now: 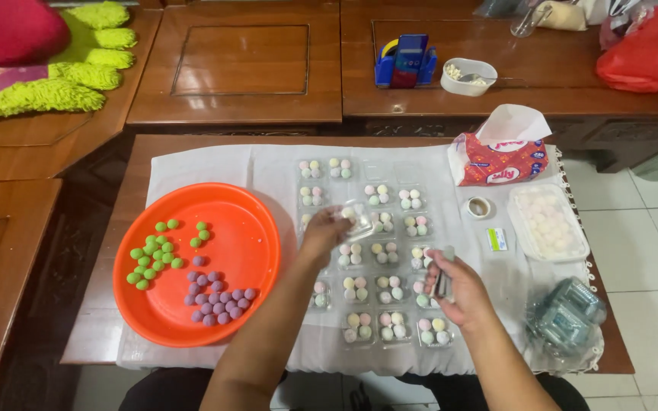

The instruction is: The person uses tweezers to pick up small pastel-colored candies from a tray and places them into clear plastic blister packs. They then seal the packs with a handheld heat sealer and arrange the finished packs on the table.

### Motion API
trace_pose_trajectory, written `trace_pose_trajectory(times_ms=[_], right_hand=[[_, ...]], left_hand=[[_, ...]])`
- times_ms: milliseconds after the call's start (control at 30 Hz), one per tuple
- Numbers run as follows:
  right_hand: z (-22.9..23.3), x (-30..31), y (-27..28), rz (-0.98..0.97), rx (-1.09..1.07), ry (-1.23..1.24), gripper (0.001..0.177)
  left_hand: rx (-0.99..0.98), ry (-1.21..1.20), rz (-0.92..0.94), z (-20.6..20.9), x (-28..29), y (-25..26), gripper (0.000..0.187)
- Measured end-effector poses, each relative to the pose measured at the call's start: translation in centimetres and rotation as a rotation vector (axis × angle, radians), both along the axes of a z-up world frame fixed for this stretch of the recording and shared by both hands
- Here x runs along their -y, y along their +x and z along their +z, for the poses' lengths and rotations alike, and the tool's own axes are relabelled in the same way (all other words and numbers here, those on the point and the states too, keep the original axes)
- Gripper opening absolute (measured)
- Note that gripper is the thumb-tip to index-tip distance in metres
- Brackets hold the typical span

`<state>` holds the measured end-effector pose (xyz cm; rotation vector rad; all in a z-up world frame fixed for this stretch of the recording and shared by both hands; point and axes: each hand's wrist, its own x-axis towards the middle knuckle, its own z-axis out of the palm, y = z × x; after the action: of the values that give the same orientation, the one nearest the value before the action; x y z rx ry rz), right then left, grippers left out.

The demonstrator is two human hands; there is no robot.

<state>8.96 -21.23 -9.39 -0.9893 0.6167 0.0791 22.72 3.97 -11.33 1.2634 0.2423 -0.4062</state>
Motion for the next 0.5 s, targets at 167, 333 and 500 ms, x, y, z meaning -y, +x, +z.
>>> trace_pose_trajectory(times_ms=[167, 333, 500], right_hand=[[1.7, -5.5, -1.2, 0.080, 0.107, -0.300, 0.028], [4.3, -8.2, -1.8, 0.091, 0.257, -0.367, 0.016], [6.4, -9.1, -3.0, 0.061, 0.341, -0.350, 0.011]], left_hand=[[-0.136, -0.348, 0.184, 4.8, 1.2, -10.5, 0.040], [-0.079, -0.428, 0.189, 6.3, 1.4, -15.9, 0.044], [0.128, -0.369, 0.093, 9.2, 0.6, -18.2, 0.070]])
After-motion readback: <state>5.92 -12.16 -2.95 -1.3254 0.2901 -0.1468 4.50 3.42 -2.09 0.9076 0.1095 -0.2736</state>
